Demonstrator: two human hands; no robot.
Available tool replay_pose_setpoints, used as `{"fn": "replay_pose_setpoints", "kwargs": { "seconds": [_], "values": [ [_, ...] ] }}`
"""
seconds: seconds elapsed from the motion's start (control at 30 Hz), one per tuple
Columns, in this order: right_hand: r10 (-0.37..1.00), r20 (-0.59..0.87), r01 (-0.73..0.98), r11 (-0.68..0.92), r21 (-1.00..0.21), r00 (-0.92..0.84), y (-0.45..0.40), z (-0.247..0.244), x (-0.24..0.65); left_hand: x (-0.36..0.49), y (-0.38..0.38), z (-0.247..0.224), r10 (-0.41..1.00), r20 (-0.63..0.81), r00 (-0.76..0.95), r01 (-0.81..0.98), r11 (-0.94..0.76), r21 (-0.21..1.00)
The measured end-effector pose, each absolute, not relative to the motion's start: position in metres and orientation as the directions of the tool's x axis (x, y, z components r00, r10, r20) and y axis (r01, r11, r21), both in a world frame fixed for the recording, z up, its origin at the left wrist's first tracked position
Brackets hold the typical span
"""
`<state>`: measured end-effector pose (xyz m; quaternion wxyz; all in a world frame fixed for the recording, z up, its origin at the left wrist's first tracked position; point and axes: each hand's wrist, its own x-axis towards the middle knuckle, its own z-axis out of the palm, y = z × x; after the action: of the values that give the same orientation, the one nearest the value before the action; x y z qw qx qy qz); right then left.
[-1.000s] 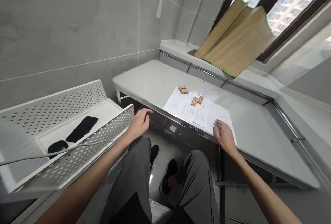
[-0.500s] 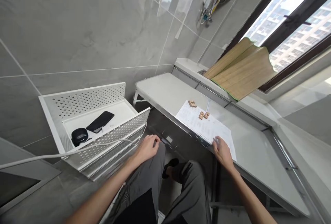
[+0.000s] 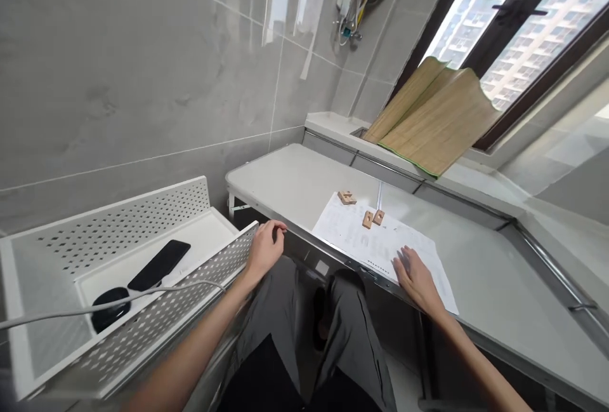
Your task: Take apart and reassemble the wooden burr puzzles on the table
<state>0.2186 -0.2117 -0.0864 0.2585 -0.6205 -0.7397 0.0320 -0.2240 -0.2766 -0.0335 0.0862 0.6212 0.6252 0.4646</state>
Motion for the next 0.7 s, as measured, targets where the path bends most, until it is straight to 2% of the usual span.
{"fn": "replay_pose_setpoints", "kwargs": {
  "seconds": [0.23, 0.47, 0.6, 0.67, 0.7],
  "values": [
    [0.953, 0.286, 0.911, 0.207, -0.357, -0.105, -0.214, -0.083, 0.246, -0.234, -0.211, -0.019, 0.839, 0.494, -0.230, 0.745, -0.175, 0.644],
    [0.957, 0.191, 0.950, 0.254, -0.183, -0.219, -0.231, -0.085, 0.247, -0.234, -0.155, -0.018, 0.873, 0.434, -0.222, 0.794, -0.096, 0.600],
    [0.944, 0.216, 0.944, 0.286, -0.161, -0.249, -0.236, -0.086, 0.247, -0.243, -0.123, -0.008, 0.947, 0.144, -0.287, 0.875, 0.198, 0.443],
    [0.932, 0.188, 0.926, 0.340, -0.163, -0.309, -0.236, -0.091, 0.248, -0.248, -0.113, -0.004, 0.931, 0.088, -0.355, 0.880, 0.301, 0.368],
    [0.923, 0.222, 0.921, 0.352, -0.165, -0.313, -0.234, -0.095, 0.249, -0.250, -0.110, -0.003, 0.926, 0.083, -0.367, 0.881, 0.317, 0.352]
  ]
}}
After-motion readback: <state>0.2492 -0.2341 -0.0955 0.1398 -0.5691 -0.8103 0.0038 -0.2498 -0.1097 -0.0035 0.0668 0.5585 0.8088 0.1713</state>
